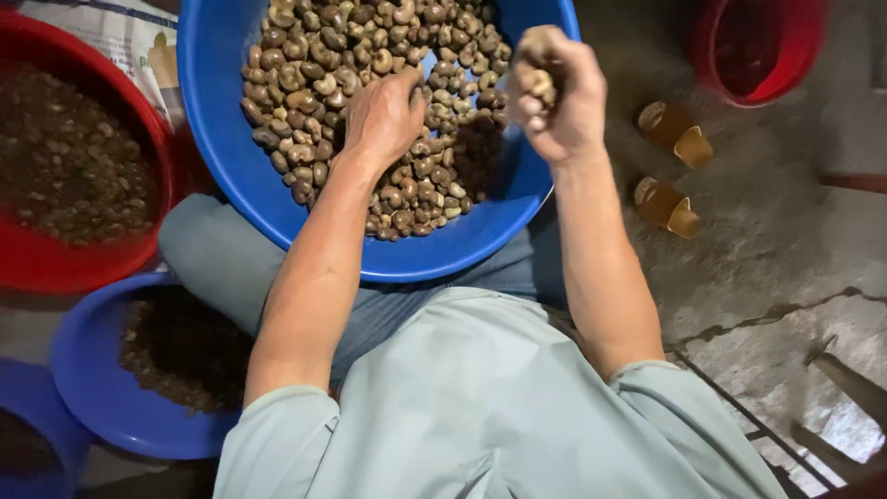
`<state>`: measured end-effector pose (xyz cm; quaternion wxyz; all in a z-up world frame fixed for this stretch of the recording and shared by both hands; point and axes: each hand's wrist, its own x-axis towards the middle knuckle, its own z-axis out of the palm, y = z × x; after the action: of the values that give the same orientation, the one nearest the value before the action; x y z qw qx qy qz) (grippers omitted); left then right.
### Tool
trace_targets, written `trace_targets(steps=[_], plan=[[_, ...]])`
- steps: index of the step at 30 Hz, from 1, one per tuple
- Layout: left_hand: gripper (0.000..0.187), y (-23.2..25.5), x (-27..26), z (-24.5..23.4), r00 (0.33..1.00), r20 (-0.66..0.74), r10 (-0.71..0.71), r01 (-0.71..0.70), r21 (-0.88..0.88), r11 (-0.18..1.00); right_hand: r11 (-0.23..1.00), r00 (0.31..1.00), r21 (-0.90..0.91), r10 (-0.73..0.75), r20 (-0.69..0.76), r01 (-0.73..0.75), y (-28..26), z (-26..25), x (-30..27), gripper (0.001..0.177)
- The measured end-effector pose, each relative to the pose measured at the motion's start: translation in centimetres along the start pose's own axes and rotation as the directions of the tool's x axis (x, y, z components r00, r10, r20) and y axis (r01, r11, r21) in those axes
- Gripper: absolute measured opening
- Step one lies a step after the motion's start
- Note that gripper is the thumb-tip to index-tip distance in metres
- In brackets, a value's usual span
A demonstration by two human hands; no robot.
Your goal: Manually sorting and inspecting nuts in a large bowl
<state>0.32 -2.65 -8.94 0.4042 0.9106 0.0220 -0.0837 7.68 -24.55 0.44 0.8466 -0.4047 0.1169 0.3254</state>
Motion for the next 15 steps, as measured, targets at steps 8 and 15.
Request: trace_targets(steps=[8, 15], plan=[[0.031, -0.2, 0.1, 2.0, 0.995, -0.06, 0.082, -0.077, 0.075, 0.994, 0.989, 0.972, 0.018, -0.138, -0.192, 0.144, -3.1, -2.8, -3.4, 0.029], [0.037, -0.4, 3.4, 4.6, 0.994, -0.063, -0.089, 0.102, 0.237, 0.966, 0.969, 0.997, 0.234, -0.068, -0.032, 0.074, -3.0, -4.7, -3.8, 0.031]])
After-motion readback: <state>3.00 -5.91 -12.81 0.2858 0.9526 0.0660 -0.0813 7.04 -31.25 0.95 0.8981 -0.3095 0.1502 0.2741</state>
